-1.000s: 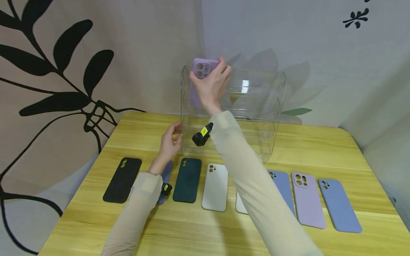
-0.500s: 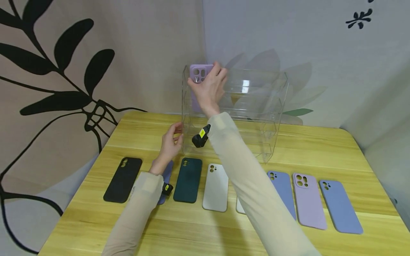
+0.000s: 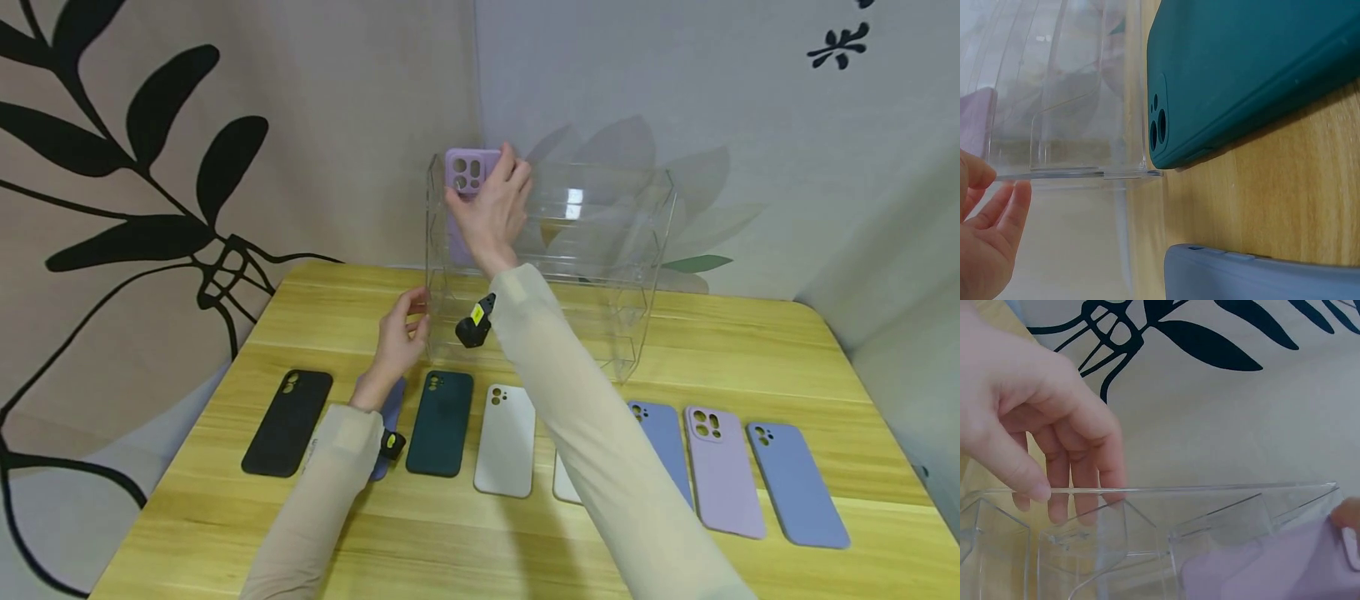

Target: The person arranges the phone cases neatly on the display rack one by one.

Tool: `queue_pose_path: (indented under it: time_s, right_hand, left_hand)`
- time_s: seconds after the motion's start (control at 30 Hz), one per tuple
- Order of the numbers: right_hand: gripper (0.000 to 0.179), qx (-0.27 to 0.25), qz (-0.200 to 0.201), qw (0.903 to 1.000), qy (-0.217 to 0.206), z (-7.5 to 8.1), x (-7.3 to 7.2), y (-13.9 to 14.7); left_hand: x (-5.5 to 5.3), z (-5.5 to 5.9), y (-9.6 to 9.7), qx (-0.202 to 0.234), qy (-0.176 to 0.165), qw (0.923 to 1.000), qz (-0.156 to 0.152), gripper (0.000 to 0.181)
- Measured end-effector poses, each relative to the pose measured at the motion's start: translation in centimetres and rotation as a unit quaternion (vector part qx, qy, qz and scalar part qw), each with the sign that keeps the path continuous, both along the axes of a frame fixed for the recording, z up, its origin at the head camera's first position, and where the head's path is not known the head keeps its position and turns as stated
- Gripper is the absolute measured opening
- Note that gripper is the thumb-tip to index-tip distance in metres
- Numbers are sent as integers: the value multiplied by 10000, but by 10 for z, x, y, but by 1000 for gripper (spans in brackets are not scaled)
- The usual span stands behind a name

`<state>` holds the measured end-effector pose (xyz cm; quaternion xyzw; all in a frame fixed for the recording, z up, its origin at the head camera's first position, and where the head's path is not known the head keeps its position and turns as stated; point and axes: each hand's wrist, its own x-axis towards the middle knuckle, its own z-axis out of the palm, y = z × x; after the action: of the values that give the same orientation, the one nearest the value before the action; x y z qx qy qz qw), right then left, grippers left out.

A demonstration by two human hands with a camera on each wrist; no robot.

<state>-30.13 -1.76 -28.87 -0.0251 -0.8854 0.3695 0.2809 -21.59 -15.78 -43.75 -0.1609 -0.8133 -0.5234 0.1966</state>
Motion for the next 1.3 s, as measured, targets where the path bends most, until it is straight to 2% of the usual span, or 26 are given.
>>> queue_pose_path:
  time_s: [0.13,0.23,0.43,0.57,0.73,0.87,1.0,1.07,1.1,1.23,1.3]
  right_hand:
    - [102,292,183,9994,36,-1,3,5]
    - [105,344,333,9986,215,-1,5,11]
    - [95,-106,865,9927,832,1,14,24]
    - [91,-297,1108,9883,1002,5,23,34]
    - [86,-564,1343,9806,1314,7,34,46]
    - [84,-545,1425,9780,1423,6,41,56]
    - [83,-574,1508,9754,1504,4,48,67]
    - [82,-642,1605,9726,1555,3,51,73]
    - [82,-698,1647,9717,1541,2,53,76]
    - [81,-761,1720,9712,1465,1,62,88]
    - [80,-725,1694,9720,1457,0,66,94]
  left_hand:
    - [-1,0,1,-98,8,9999,46,37]
    - [-2,-1,0,-94,-2,9999,43,38]
    - [-2,-2,-1,49,-32,10000,-14,38]
    - [-3,-3,-2,147,-39,9999,-50,38]
    - [-2,-1,-3,-10,-47,10000,52,37]
    - [-2,0,-4,-6,89,9999,55,37]
    - [10,16,1,21,132,9999,9,35]
    - [11,18,2,-20,108,9999,18,35]
    - [10,17,2,-59,92,9999,37,35]
    - [-2,-1,-3,-123,129,9998,53,37]
    - [-3,-2,-3,-94,117,9999,40,37]
